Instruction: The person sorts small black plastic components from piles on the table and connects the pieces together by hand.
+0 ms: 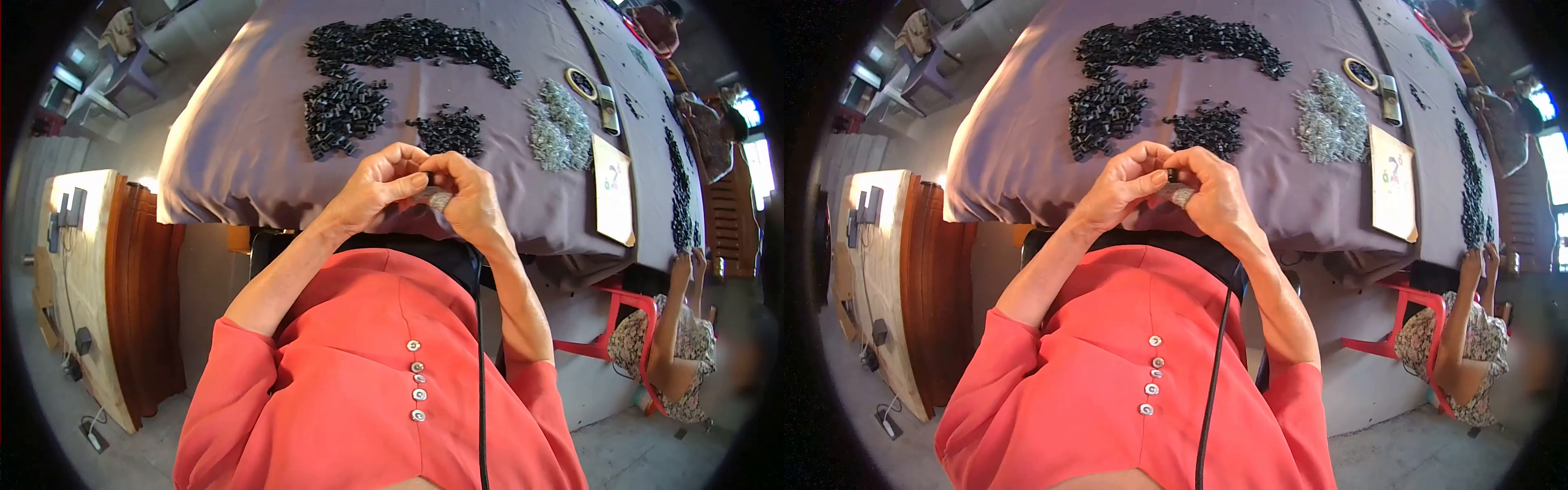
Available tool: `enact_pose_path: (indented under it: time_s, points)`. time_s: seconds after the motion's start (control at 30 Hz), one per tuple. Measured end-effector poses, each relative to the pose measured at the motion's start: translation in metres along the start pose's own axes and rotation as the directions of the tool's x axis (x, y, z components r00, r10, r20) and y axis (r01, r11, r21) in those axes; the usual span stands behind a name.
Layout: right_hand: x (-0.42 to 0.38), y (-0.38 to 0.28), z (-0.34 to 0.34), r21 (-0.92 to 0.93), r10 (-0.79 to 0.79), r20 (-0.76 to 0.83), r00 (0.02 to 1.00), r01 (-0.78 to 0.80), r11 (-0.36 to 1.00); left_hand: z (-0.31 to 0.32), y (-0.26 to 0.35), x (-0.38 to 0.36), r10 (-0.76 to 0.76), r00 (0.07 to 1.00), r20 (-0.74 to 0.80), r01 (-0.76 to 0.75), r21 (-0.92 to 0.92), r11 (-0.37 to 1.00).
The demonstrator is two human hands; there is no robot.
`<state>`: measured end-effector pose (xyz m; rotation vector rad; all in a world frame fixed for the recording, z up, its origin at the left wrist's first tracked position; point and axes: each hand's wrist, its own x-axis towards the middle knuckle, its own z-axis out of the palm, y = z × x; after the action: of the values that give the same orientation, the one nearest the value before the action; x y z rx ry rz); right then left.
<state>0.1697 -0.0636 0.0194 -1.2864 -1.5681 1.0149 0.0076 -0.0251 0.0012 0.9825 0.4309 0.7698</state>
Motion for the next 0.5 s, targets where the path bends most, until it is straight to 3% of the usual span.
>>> enact_pose_path:
  time_s: [0.03, 0.17, 0.27, 0.33, 0.4, 0.47, 0.5]
  points:
    - [-0.001, -0.008, -0.001, -0.079, -0.028, 0.009, 1.000, 0.028, 0.996, 0.000, 0.002, -0.001, -0.035, 0.999, -0.019, 0.035, -0.008, 0.999]
    - [0.000, -0.003, 0.007, -0.078, -0.192, 0.016, 0.981, 0.193, 0.978, -0.008, -0.001, -0.001, -0.074, 0.997, -0.037, 0.074, -0.008, 0.997]
    - [0.000, 0.006, 0.004, 0.022, -0.130, 0.068, 0.989, 0.129, 0.991, -0.008, -0.003, 0.001, -0.089, 0.989, -0.114, 0.092, 0.020, 0.996]
    - [0.001, -0.005, -0.014, -0.127, 0.005, 0.048, 0.999, 0.001, 0.992, -0.004, 0.003, 0.001, -0.090, 0.976, -0.199, 0.105, 0.067, 0.992]
    - [0.011, 0.018, -0.037, -0.227, -0.090, -0.163, 0.982, 0.052, 0.973, -0.007, 0.006, 0.001, -0.070, 0.967, -0.244, 0.095, 0.091, 0.991]
    - [0.021, 0.034, -0.069, -0.603, -0.377, -0.308, 0.873, 0.127, 0.788, -0.014, 0.004, 0.001, -0.041, 0.968, -0.249, 0.066, 0.095, 0.993]
    - [0.021, 0.038, -0.080, -0.657, -0.351, -0.378, 0.857, 0.020, 0.754, -0.014, 0.002, 0.001, -0.039, 0.966, -0.254, 0.066, 0.100, 0.993]
